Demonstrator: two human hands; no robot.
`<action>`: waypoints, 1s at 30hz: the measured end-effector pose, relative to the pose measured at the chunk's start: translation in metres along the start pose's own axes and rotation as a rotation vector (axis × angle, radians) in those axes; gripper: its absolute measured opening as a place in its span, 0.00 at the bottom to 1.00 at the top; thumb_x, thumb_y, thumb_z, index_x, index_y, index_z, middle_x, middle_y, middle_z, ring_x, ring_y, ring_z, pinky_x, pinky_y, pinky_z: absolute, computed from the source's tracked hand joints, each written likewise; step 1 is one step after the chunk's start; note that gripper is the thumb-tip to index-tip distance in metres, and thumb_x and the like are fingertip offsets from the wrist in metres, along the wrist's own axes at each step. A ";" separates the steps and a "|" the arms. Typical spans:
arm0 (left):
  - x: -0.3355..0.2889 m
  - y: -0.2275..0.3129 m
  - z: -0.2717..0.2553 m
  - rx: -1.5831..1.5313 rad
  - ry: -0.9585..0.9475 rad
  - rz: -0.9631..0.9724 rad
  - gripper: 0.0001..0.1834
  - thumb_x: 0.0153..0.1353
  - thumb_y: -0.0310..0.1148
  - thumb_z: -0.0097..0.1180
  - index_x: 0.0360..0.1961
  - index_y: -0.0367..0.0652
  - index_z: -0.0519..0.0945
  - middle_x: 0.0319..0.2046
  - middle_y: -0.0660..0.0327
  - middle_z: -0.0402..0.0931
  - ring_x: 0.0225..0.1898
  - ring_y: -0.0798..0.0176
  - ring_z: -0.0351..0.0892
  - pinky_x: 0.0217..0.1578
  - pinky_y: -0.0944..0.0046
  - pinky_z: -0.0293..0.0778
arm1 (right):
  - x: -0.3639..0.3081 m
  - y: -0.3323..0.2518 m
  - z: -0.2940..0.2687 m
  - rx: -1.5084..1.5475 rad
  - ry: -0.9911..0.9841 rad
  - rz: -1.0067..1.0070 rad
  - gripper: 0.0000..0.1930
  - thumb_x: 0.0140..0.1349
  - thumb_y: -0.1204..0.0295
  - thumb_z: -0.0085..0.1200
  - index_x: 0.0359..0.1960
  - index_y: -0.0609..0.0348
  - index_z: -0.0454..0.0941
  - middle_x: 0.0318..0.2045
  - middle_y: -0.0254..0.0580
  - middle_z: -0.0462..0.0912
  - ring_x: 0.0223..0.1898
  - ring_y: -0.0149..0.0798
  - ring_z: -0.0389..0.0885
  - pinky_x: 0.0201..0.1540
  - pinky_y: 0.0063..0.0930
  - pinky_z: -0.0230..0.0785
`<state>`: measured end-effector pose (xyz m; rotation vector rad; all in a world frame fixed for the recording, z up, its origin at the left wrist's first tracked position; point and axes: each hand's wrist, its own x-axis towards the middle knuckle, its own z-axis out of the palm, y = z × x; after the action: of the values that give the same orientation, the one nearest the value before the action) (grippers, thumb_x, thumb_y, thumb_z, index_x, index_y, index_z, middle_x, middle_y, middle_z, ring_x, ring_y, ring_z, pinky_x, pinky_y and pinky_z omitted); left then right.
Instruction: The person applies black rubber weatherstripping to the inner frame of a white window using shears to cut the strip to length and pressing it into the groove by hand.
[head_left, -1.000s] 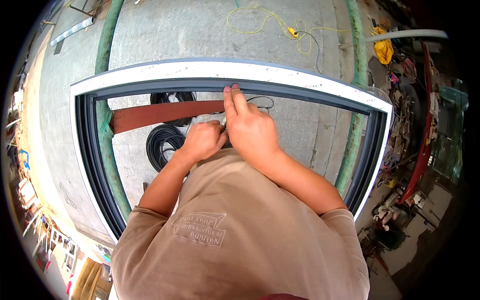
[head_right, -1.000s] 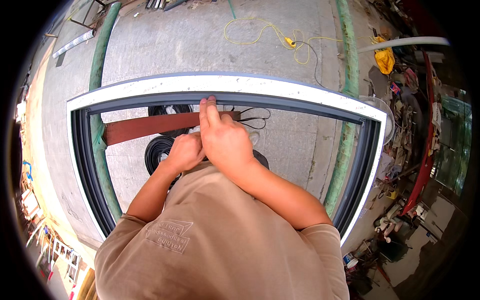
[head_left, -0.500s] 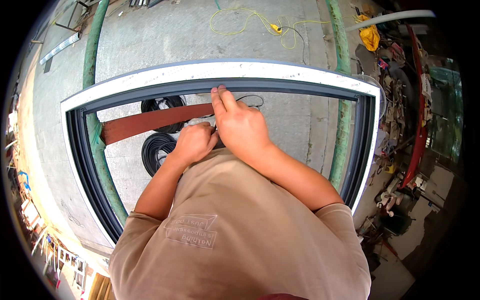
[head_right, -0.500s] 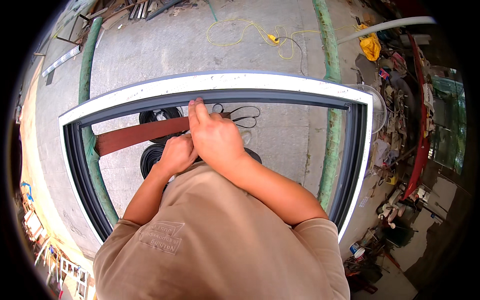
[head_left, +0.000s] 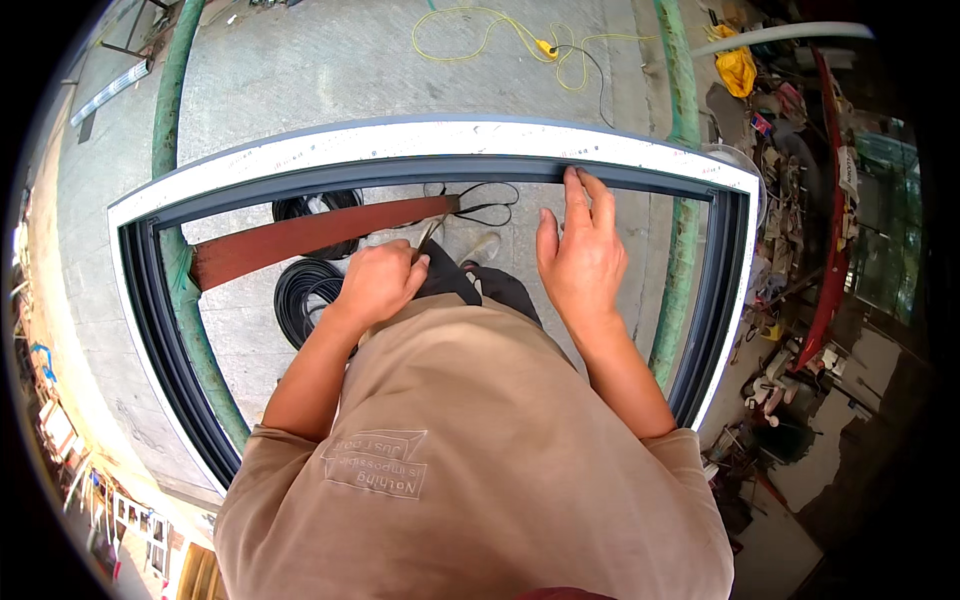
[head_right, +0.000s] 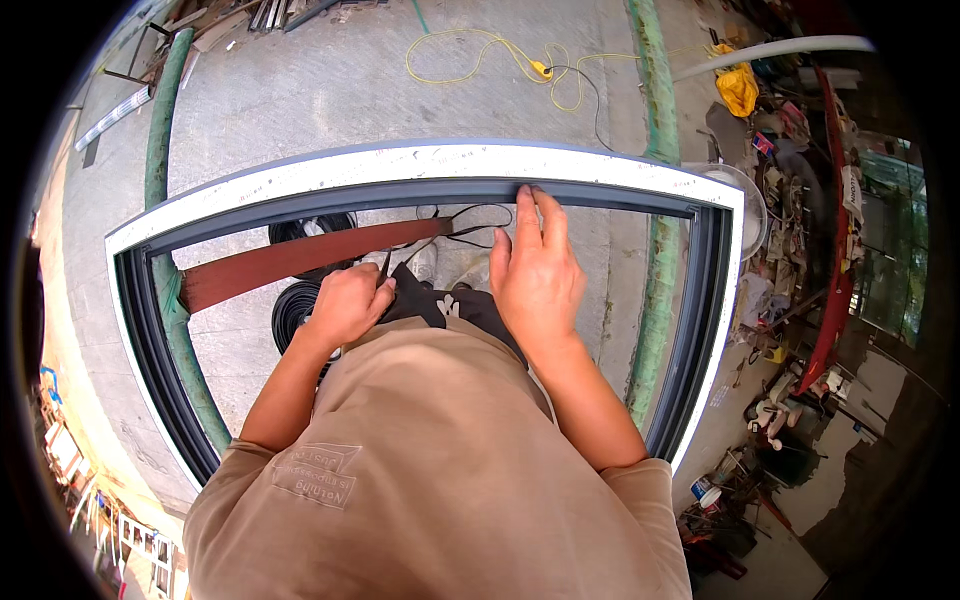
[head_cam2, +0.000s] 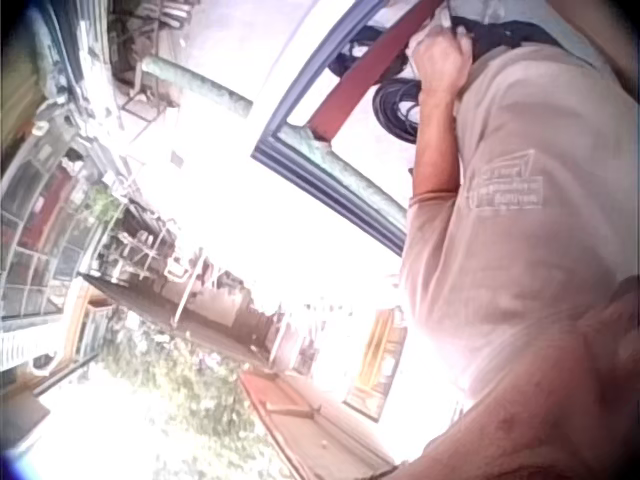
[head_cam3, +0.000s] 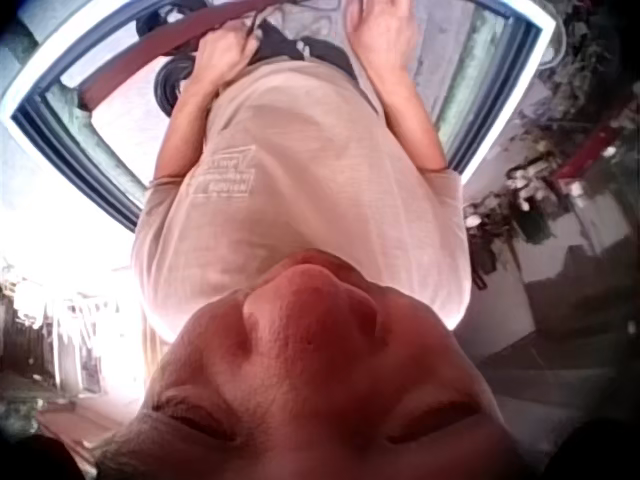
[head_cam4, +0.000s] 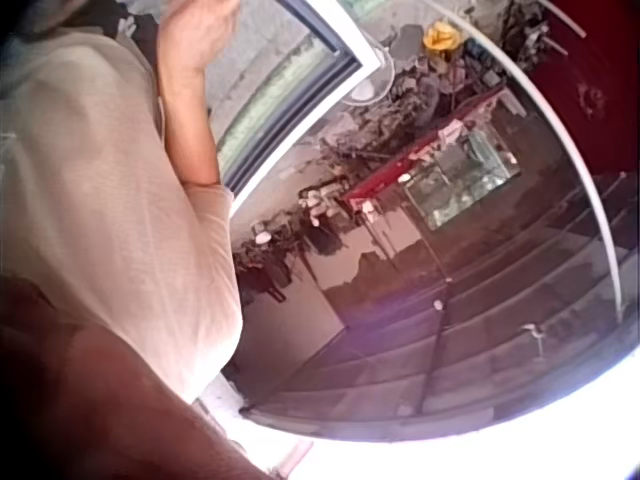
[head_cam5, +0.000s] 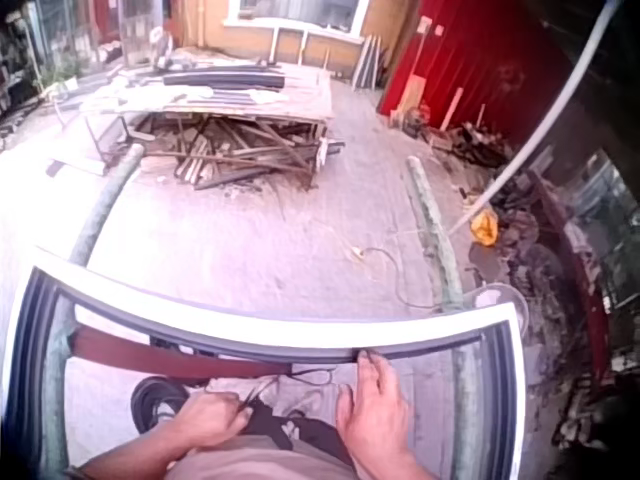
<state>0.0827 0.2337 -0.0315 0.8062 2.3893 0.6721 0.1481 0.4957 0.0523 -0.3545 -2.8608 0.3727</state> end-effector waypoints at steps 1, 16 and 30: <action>0.001 0.000 0.001 0.004 -0.017 -0.011 0.22 0.76 0.43 0.55 0.32 0.36 0.88 0.35 0.48 0.84 0.37 0.37 0.86 0.43 0.40 0.81 | -0.001 0.011 0.001 -0.034 -0.015 0.035 0.25 0.69 0.70 0.65 0.67 0.60 0.82 0.63 0.44 0.83 0.46 0.50 0.92 0.44 0.43 0.88; 0.026 0.019 0.000 0.039 -0.046 0.085 0.21 0.76 0.42 0.55 0.32 0.37 0.88 0.35 0.48 0.84 0.38 0.37 0.86 0.46 0.39 0.80 | -0.013 0.052 -0.002 -0.002 0.073 0.092 0.31 0.66 0.75 0.64 0.73 0.55 0.78 0.68 0.44 0.79 0.49 0.55 0.91 0.47 0.49 0.87; 0.044 0.034 0.003 -0.018 -0.065 0.226 0.20 0.77 0.41 0.54 0.35 0.35 0.87 0.37 0.47 0.84 0.40 0.36 0.86 0.44 0.41 0.81 | -0.019 0.061 -0.011 0.136 0.108 0.233 0.25 0.68 0.77 0.64 0.67 0.56 0.82 0.66 0.49 0.81 0.41 0.46 0.92 0.43 0.41 0.84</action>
<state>0.0677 0.2877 -0.0274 1.0843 2.2509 0.7426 0.1817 0.5506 0.0417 -0.6627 -2.6772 0.5682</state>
